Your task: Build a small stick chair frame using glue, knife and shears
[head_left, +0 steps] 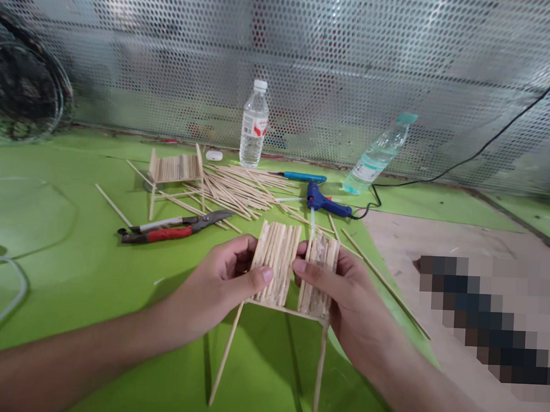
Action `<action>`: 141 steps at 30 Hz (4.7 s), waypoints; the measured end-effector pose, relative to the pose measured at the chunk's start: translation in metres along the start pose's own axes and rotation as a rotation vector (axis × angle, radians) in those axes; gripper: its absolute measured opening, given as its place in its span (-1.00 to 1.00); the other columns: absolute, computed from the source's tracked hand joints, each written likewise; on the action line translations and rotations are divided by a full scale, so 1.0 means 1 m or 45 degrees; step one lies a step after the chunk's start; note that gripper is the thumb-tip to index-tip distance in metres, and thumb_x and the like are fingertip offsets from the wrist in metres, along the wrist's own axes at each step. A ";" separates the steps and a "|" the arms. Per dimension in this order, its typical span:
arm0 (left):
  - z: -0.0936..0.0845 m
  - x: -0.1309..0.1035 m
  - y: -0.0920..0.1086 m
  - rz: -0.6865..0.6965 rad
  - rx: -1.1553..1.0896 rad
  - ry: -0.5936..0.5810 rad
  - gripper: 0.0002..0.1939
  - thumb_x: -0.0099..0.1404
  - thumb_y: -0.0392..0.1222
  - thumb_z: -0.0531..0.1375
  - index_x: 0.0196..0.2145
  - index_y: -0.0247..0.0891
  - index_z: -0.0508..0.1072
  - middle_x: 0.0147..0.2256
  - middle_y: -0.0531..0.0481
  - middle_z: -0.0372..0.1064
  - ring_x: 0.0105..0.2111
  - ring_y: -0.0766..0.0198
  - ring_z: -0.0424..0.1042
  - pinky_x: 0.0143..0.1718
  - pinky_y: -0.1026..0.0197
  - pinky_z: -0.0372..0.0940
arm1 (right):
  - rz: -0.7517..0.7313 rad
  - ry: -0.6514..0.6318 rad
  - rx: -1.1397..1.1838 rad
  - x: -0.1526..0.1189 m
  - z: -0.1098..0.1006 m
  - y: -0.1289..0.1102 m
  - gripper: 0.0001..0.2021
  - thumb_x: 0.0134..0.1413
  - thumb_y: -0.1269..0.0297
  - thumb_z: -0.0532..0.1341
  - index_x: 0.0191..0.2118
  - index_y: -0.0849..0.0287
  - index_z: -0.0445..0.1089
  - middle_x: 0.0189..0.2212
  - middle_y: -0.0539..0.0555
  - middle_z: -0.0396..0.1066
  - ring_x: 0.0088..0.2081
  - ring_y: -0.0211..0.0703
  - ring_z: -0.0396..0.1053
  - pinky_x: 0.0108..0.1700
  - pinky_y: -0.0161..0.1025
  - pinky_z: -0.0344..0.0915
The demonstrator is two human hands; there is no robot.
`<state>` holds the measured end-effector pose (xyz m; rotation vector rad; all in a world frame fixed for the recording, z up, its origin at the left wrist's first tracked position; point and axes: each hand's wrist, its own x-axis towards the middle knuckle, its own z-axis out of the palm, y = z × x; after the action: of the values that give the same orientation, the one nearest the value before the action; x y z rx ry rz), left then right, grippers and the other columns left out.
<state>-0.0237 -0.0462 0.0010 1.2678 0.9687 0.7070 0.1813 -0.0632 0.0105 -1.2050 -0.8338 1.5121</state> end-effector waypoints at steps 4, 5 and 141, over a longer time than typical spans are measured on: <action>0.000 -0.001 0.003 0.020 0.035 0.010 -0.71 0.37 -0.06 0.31 0.02 -0.13 0.53 -0.24 0.01 0.49 -0.28 0.21 0.44 -0.28 0.18 0.31 | -0.006 0.025 -0.016 0.000 0.001 0.000 -0.63 -0.22 0.18 0.60 -0.21 0.05 0.60 -0.29 0.02 0.59 -0.25 -0.05 0.52 -0.07 -0.04 0.43; 0.000 -0.001 0.004 0.030 0.040 0.012 -0.73 0.37 -0.07 0.31 0.00 -0.14 0.54 -0.25 0.02 0.49 -0.30 0.22 0.43 -0.29 0.19 0.30 | -0.011 0.029 -0.017 0.000 0.001 0.000 -0.63 -0.22 0.17 0.60 -0.22 0.05 0.59 -0.29 0.02 0.58 -0.24 -0.04 0.52 -0.06 -0.03 0.43; 0.003 -0.007 0.017 -0.045 0.107 -0.122 -0.83 0.40 -0.05 0.28 -0.16 -0.18 0.45 -0.26 0.04 0.42 -0.26 0.21 0.40 -0.21 0.12 0.33 | -0.024 0.178 0.030 -0.003 0.001 -0.005 -0.68 -0.17 0.11 0.59 -0.31 0.09 0.57 -0.41 0.01 0.54 -0.39 -0.14 0.46 -0.36 -0.24 0.40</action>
<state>-0.0230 -0.0507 0.0196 1.3427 0.9477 0.5780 0.1817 -0.0644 0.0158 -1.2666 -0.7307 1.4019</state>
